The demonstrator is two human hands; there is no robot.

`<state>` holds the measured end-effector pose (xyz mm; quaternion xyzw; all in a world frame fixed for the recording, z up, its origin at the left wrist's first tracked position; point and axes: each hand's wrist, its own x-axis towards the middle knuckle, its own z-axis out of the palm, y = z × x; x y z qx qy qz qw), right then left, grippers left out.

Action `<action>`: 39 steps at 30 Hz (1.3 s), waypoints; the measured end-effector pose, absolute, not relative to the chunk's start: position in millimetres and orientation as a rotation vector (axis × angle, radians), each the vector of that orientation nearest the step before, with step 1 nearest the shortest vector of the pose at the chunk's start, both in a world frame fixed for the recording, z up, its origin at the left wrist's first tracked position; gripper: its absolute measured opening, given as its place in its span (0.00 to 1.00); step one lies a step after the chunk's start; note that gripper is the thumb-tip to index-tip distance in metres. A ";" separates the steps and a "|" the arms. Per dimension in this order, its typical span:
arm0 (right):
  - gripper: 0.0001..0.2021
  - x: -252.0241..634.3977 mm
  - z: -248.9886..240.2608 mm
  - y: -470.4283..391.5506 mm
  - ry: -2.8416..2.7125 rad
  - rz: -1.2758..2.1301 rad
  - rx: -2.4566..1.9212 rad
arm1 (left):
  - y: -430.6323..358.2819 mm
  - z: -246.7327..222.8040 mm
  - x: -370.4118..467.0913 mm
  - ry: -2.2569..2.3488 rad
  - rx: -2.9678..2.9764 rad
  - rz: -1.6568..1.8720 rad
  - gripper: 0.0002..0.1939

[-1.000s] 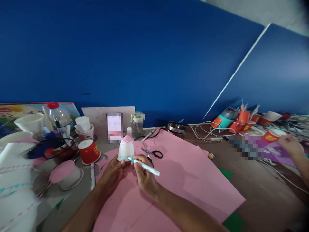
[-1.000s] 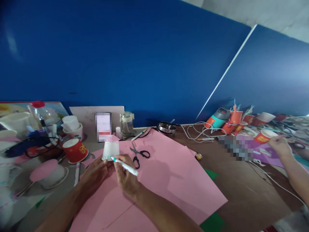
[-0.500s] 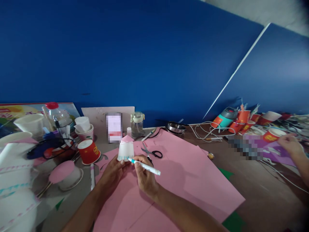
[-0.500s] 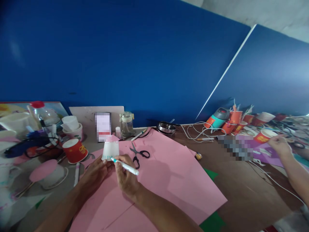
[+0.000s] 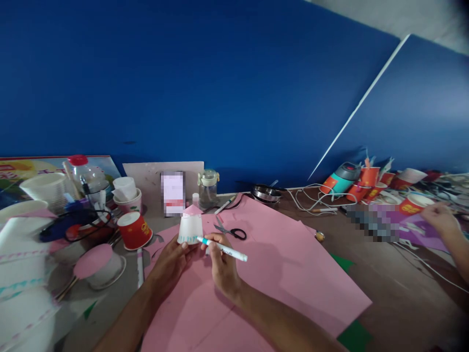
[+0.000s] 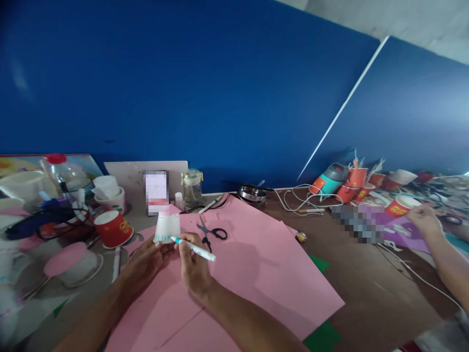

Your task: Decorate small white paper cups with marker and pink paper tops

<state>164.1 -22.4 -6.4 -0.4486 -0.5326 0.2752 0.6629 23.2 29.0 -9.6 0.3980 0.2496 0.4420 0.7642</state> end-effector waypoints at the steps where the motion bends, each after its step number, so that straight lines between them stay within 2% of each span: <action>1: 0.12 163.9 -6.7 -21.9 -1.180 0.634 -1.012 | 29.6 -10.8 22.7 0.547 0.862 0.960 0.15; 9: 0.15 163.2 -5.4 -20.2 -1.125 0.624 -1.045 | 34.6 -18.3 21.0 0.522 0.800 0.968 0.22; 16: 0.12 165.3 -5.8 -21.9 -1.198 0.583 -1.075 | 33.4 -19.0 20.4 0.555 0.749 0.995 0.13; 25: 0.13 165.8 -3.4 -21.9 -1.227 0.546 -1.097 | 32.2 -15.1 21.9 0.517 0.767 0.991 0.15; 32: 0.13 166.0 -2.6 -21.4 -1.254 0.523 -1.096 | 31.6 -13.2 20.4 0.534 0.773 0.966 0.22; 39: 0.11 167.4 -3.9 -22.3 -1.310 0.502 -1.050 | 30.3 -10.6 22.1 0.478 0.775 0.980 0.16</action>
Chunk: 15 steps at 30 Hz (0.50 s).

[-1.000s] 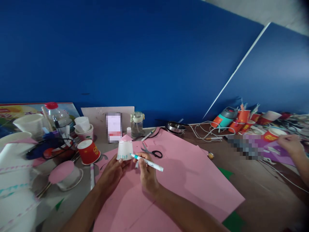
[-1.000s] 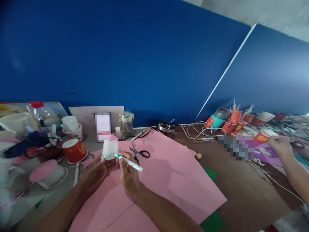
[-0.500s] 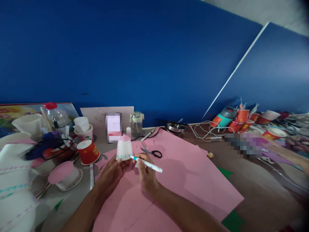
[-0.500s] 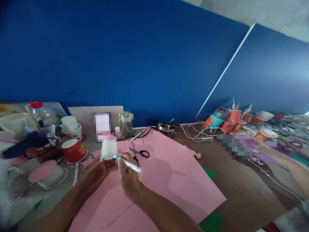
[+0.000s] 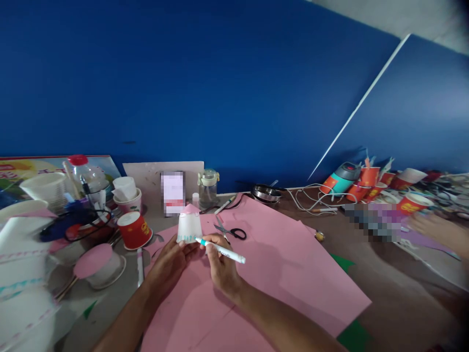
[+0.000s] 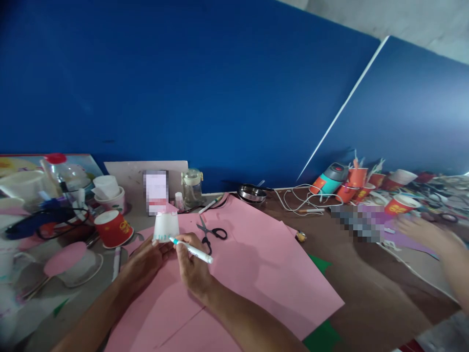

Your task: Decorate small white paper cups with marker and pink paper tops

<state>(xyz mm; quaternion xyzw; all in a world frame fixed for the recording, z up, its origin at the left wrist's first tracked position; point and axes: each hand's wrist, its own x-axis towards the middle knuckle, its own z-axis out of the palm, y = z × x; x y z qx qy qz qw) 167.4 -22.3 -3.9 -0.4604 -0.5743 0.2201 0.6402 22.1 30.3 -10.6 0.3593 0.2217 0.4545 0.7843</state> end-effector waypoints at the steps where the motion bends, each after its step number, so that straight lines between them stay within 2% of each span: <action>1: 0.11 167.5 -3.8 -22.6 -1.299 0.514 -1.052 | 29.9 -10.3 22.3 0.484 0.771 0.983 0.15; 15: 0.11 167.7 -3.0 -20.8 -1.251 0.535 -1.063 | 32.4 -13.2 21.2 0.495 0.789 0.973 0.14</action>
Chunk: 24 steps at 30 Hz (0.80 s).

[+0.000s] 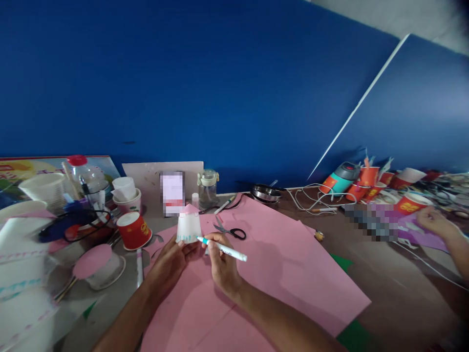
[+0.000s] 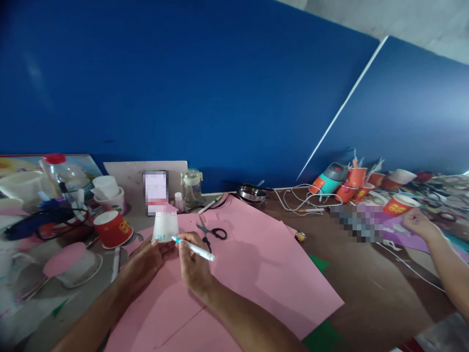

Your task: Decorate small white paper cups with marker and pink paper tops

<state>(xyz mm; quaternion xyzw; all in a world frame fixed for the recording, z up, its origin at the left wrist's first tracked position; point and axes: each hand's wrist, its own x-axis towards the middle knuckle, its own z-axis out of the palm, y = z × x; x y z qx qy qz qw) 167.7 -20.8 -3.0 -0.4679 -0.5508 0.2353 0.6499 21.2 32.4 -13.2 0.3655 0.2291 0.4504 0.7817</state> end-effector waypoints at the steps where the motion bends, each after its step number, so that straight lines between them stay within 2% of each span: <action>1: 0.11 167.8 -3.4 -20.7 -1.258 0.529 -1.064 | 32.4 -13.2 21.2 0.495 0.785 0.977 0.14; 8: 0.14 168.2 -0.5 -20.0 -1.207 0.572 -1.046 | 30.3 -9.1 23.0 0.506 0.785 0.979 0.13; 14: 0.18 170.7 -1.0 -17.5 -1.132 0.542 -1.076 | 27.5 -2.6 24.2 0.531 0.783 0.954 0.23; 24: 0.17 168.7 -1.1 -18.2 -1.182 0.496 -1.008 | 28.4 -9.1 23.0 0.494 0.795 0.969 0.18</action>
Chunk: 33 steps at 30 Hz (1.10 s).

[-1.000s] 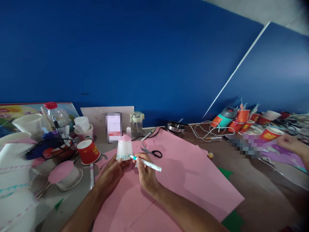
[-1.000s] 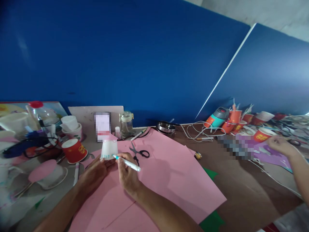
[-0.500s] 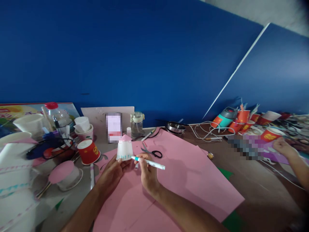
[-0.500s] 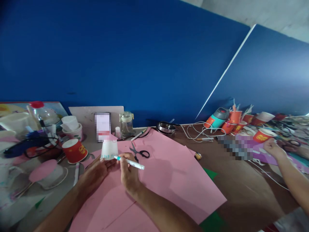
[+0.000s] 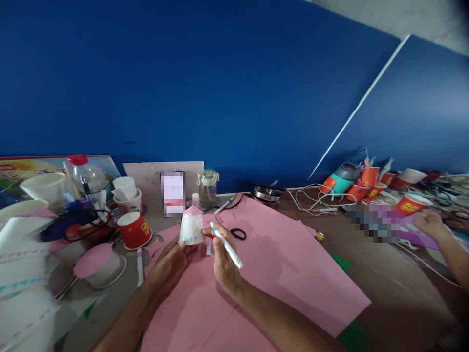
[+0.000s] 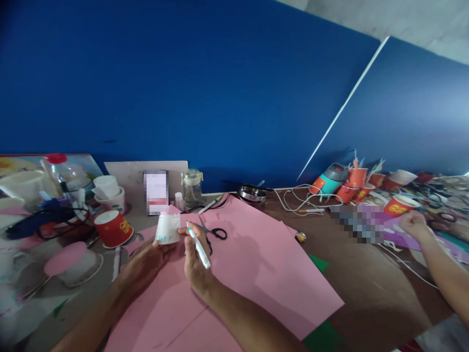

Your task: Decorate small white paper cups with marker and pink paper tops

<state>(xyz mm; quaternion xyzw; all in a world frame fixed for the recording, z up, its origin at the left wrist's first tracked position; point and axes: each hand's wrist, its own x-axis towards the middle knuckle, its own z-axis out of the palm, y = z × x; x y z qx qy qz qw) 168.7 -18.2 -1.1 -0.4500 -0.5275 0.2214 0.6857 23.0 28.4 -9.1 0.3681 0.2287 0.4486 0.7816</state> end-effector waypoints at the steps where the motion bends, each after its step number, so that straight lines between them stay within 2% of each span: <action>1: 0.17 168.3 -2.5 -18.6 -1.191 0.499 -1.006 | 29.5 -9.5 23.4 0.485 0.784 0.974 0.18; 7: 0.16 165.1 -11.5 -19.8 -1.283 0.485 -0.966 | 31.5 -11.5 26.3 0.394 0.708 0.958 0.23; 23: 0.17 170.6 3.9 -28.6 -1.343 0.450 -0.991 | 30.3 -10.6 25.6 0.444 0.698 1.026 0.23; 33: 0.07 163.4 -0.4 -23.1 -1.209 0.652 -0.984 | 29.0 -7.4 24.7 0.416 0.749 0.994 0.20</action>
